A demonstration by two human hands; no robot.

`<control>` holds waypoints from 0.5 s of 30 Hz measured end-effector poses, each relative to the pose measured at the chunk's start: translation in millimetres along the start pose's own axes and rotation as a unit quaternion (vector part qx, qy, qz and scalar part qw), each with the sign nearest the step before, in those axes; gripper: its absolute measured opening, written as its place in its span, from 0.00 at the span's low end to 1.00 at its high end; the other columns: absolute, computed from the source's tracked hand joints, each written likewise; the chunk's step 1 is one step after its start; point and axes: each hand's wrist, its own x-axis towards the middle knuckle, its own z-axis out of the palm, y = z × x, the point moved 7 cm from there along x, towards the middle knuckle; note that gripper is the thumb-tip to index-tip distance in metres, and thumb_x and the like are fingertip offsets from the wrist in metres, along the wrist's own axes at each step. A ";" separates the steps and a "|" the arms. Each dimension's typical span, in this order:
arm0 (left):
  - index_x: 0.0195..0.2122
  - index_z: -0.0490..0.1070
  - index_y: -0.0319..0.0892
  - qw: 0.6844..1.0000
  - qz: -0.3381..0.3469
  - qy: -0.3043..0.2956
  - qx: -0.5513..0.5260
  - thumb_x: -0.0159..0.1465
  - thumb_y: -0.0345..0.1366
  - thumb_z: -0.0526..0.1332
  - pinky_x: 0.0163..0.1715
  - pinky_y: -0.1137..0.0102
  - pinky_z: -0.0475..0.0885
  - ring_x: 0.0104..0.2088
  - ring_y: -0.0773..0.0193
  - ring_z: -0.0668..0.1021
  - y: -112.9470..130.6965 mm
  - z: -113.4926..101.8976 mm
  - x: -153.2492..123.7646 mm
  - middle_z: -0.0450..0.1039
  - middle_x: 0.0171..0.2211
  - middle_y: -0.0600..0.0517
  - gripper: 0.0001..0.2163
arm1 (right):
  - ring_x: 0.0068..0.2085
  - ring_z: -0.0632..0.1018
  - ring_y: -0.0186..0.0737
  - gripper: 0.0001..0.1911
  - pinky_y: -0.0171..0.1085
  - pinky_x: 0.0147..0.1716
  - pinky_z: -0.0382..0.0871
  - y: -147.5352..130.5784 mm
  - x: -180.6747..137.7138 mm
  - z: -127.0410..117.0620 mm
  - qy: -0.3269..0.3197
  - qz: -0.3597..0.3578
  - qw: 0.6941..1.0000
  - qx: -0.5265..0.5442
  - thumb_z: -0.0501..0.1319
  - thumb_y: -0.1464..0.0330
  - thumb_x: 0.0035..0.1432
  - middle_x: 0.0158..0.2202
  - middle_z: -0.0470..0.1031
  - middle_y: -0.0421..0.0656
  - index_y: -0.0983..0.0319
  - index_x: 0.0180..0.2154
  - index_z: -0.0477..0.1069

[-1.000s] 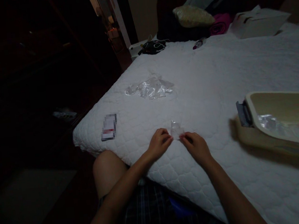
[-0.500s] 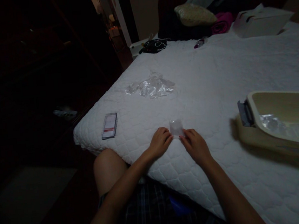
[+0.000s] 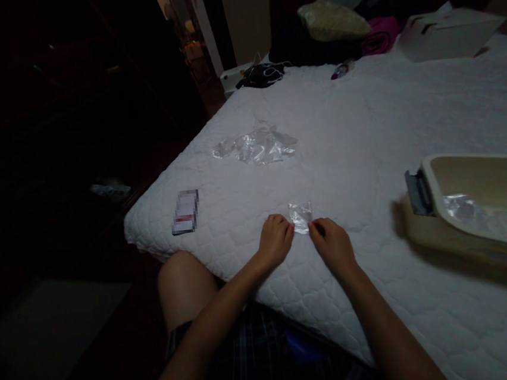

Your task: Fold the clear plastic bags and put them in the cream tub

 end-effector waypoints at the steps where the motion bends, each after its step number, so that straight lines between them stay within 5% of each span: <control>1: 0.32 0.71 0.38 1.000 0.000 0.005 0.002 0.67 0.36 0.51 0.44 0.65 0.66 0.41 0.60 0.68 0.8 -0.5 -0.4 0.70 0.36 0.48 0.12 | 0.31 0.73 0.40 0.15 0.37 0.33 0.64 -0.3 0.5 -0.1 0.000 0.000 1.000 -0.004 0.53 0.58 0.58 0.30 0.74 0.45 0.63 0.32 0.71; 15: 0.31 0.71 0.38 0.999 -0.025 0.031 0.012 0.66 0.35 0.51 0.43 0.62 0.67 0.41 0.58 0.68 1.3 -4.9 -2.2 0.67 0.35 0.46 0.11 | 0.23 0.70 0.37 0.17 0.36 0.25 0.58 -6.0 6.2 -2.9 0.015 0.023 0.998 -0.051 0.53 0.53 0.57 0.23 0.71 0.41 0.60 0.28 0.66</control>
